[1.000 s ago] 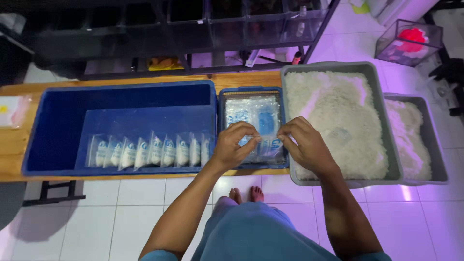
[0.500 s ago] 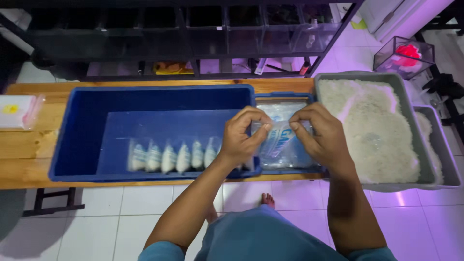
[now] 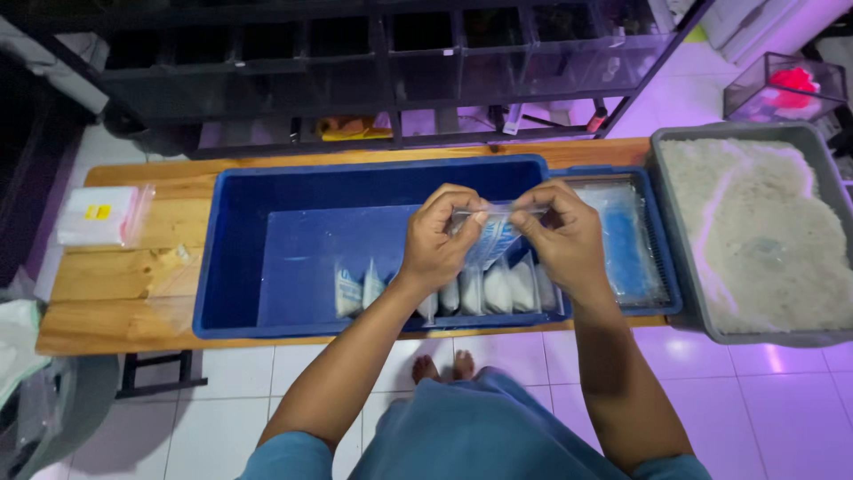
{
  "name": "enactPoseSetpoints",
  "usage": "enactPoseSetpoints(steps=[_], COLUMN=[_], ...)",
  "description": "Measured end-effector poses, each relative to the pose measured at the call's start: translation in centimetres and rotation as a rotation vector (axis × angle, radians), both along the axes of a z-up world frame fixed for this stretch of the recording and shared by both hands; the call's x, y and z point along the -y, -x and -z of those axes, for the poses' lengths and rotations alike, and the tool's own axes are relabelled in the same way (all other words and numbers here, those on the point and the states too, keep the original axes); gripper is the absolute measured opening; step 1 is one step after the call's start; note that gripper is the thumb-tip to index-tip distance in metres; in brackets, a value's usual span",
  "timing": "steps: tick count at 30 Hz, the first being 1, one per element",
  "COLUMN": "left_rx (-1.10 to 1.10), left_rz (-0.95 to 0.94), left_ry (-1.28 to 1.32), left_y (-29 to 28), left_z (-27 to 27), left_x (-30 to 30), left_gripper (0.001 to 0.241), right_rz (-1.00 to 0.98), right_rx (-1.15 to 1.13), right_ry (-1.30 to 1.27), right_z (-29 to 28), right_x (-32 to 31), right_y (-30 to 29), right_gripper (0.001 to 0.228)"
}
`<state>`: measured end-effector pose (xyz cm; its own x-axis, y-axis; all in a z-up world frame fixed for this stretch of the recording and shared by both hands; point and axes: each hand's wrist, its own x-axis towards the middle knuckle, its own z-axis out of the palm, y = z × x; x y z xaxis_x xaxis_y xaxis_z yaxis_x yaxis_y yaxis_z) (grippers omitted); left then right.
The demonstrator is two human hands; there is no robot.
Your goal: The person fills small plastic bags with white salt using a cup and places them into a blue container.
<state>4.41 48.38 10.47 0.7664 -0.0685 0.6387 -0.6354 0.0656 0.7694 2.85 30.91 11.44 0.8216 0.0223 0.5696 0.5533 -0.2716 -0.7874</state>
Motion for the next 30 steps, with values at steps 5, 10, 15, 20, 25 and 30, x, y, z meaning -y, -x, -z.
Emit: enactPoseSetpoints(steps=[5,10,15,20,25,30], left_rx=[0.000,-0.013,0.002,0.033,0.028,0.056], left_rz=[-0.065,-0.103,-0.144,-0.146,-0.108,-0.062], left_ry=[-0.001,0.006,0.028,0.021,-0.025,-0.130], left_y=[0.3,0.6,0.5,-0.3,-1.0,-1.8], left_z=[-0.4,-0.8,-1.2,-1.4,-1.9,-1.2], left_x=[-2.3,-5.1,-8.5,-13.0,-18.7,-23.9], left_gripper=[0.006,0.006,0.008,0.008,0.007,0.006], right_rz=[-0.045,-0.059,-0.088,-0.083,-0.038,0.001], right_rx=[0.006,0.045,0.086,0.114,0.116,0.096], right_ry=[0.006,0.004,0.022,0.043,0.043,0.036], right_z=[-1.7,-2.7,-3.4,-3.5,-2.8,-1.2], right_x=[-2.6,-6.0,-9.9,-14.2,-19.6,-24.6], right_y=[-0.6,-1.0,-1.8,-2.4,-2.8,-3.0], right_gripper=[0.014,0.015,0.015,0.017,0.016,0.015])
